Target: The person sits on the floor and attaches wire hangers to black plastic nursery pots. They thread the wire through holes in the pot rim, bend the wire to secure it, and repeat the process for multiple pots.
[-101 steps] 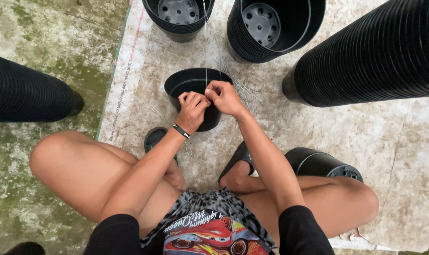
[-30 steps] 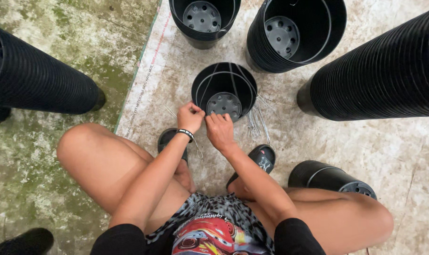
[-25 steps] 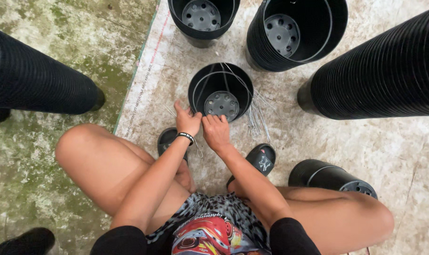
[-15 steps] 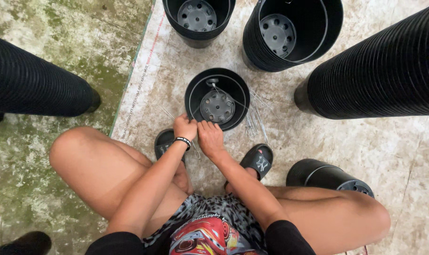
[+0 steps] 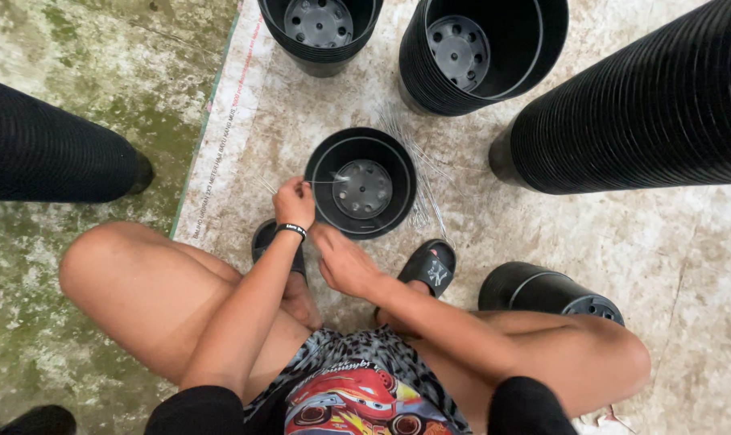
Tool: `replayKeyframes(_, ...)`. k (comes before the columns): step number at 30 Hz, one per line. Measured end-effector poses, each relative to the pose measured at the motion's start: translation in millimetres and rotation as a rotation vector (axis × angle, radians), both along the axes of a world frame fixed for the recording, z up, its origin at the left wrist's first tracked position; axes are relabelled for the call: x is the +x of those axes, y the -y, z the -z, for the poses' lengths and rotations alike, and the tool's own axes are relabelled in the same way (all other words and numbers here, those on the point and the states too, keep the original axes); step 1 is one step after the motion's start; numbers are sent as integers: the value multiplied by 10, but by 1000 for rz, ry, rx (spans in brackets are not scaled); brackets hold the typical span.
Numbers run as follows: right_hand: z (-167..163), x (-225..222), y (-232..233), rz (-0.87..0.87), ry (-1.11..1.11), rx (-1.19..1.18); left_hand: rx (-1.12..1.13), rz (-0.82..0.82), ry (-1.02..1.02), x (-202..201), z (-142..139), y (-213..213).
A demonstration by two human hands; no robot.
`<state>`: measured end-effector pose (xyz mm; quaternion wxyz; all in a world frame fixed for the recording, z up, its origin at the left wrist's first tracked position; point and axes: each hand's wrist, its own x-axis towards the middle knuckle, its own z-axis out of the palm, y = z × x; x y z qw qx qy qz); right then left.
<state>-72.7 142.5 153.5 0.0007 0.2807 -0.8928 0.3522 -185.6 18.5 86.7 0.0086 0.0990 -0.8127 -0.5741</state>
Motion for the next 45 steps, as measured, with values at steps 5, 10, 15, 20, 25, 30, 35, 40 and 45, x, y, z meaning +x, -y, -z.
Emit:
replayKeyframes(5,-256,86,-798,-528,-89,-55,-249,10,-78,-20,6,64)
replayKeyframes(10,-237,-323,-1279,391,-174,17,-306,54,-87,-57,-10,84)
replayKeyframes(15,5,-763,-1454,509,277,-44,-318,127,-79,-147,-48,80)
replayKeyframes(20,115,-767,-1455,509,322,160,-333,215,-96,-215,-100,146)
replayKeyframes(25,-346,-587,-1494,259,360,243,-340,383,-45,-377,-119,151)
replayKeyframes(30,-671,-572,-1463,-208,-13,514,-246,507,-230,-376,-151,67)
replayKeyframes(35,-350,-308,-1209,-580,-357,759,-218,742,-210,-342,-193,-79)
replayKeyframes(40,-92,18,-1030,-695,11,764,-64,746,-88,-624,-272,19)
replayKeyframes(45,-178,-87,-957,-513,155,689,593,479,310,-923,-512,476)
